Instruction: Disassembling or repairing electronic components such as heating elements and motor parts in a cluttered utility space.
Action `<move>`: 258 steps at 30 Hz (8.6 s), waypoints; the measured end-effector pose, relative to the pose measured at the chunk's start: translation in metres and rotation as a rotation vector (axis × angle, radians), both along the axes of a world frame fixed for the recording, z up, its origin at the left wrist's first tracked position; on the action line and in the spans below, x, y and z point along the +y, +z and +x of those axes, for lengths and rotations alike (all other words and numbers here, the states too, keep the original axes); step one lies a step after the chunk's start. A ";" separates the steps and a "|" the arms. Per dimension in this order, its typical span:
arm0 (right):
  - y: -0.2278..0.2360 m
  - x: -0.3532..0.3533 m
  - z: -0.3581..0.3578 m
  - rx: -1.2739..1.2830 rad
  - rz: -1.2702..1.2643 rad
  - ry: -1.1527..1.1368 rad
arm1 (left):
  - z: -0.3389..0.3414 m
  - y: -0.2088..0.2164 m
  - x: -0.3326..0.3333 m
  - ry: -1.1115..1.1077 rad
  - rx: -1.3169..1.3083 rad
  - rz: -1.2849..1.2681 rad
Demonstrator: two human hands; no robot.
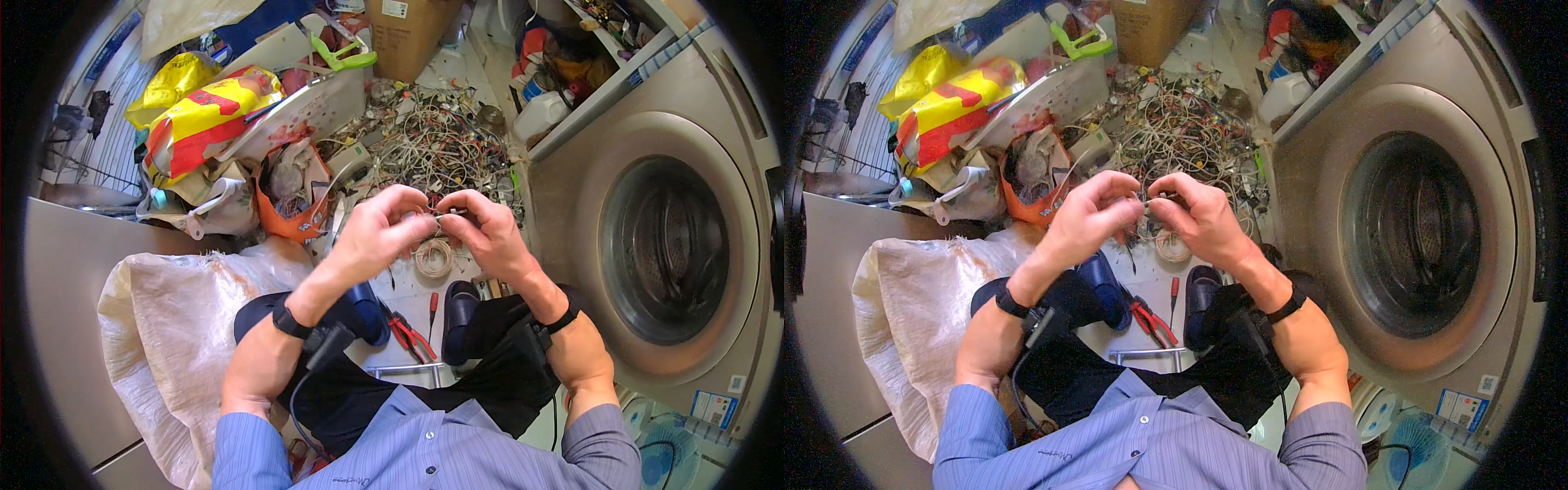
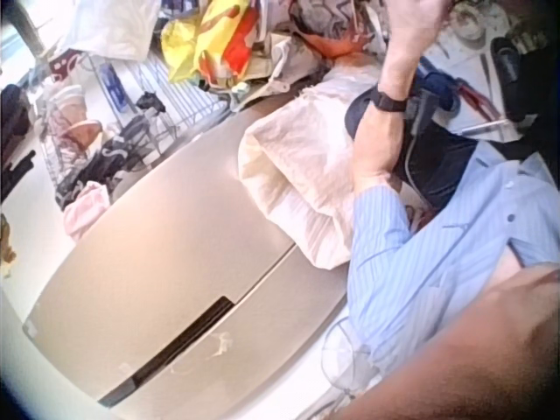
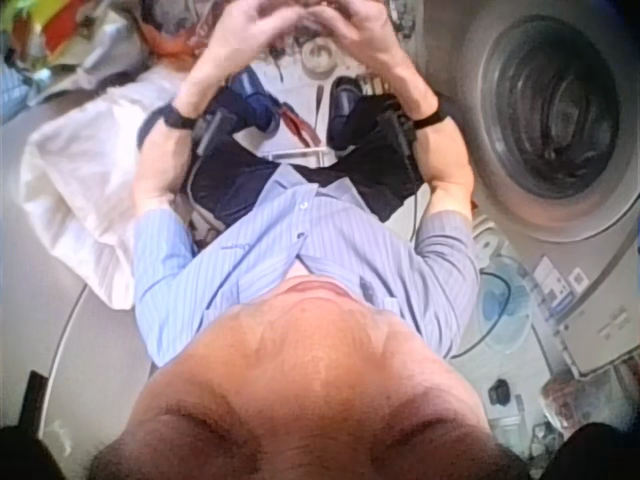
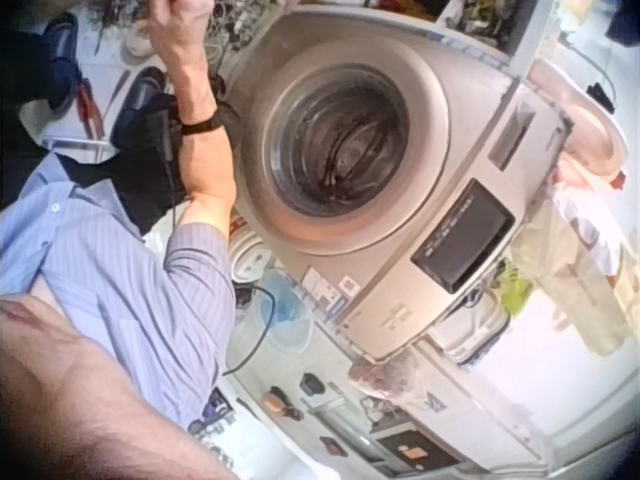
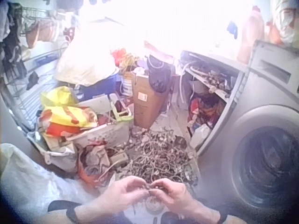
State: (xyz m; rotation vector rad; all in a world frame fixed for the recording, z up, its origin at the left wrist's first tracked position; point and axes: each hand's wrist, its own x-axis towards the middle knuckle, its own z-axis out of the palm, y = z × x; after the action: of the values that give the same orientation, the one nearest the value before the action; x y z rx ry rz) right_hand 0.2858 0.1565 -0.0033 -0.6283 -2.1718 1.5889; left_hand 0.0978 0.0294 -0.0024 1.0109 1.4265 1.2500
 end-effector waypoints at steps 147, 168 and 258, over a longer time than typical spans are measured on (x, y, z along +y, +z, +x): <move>0.014 -0.002 0.002 0.252 0.418 0.015 | 0.016 0.005 0.007 0.093 -0.394 -0.089; 0.017 -0.002 0.003 0.232 0.231 0.005 | 0.017 0.009 0.009 0.099 -0.300 -0.090; 0.000 -0.007 -0.004 0.069 0.457 0.195 | 0.008 0.008 -0.002 -0.092 0.302 0.079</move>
State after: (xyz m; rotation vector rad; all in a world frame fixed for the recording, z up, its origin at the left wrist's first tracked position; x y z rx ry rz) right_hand 0.2822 0.1498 -0.0035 -0.2239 -2.4837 1.1109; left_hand 0.1061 0.0277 0.0052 1.3494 1.5468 1.1281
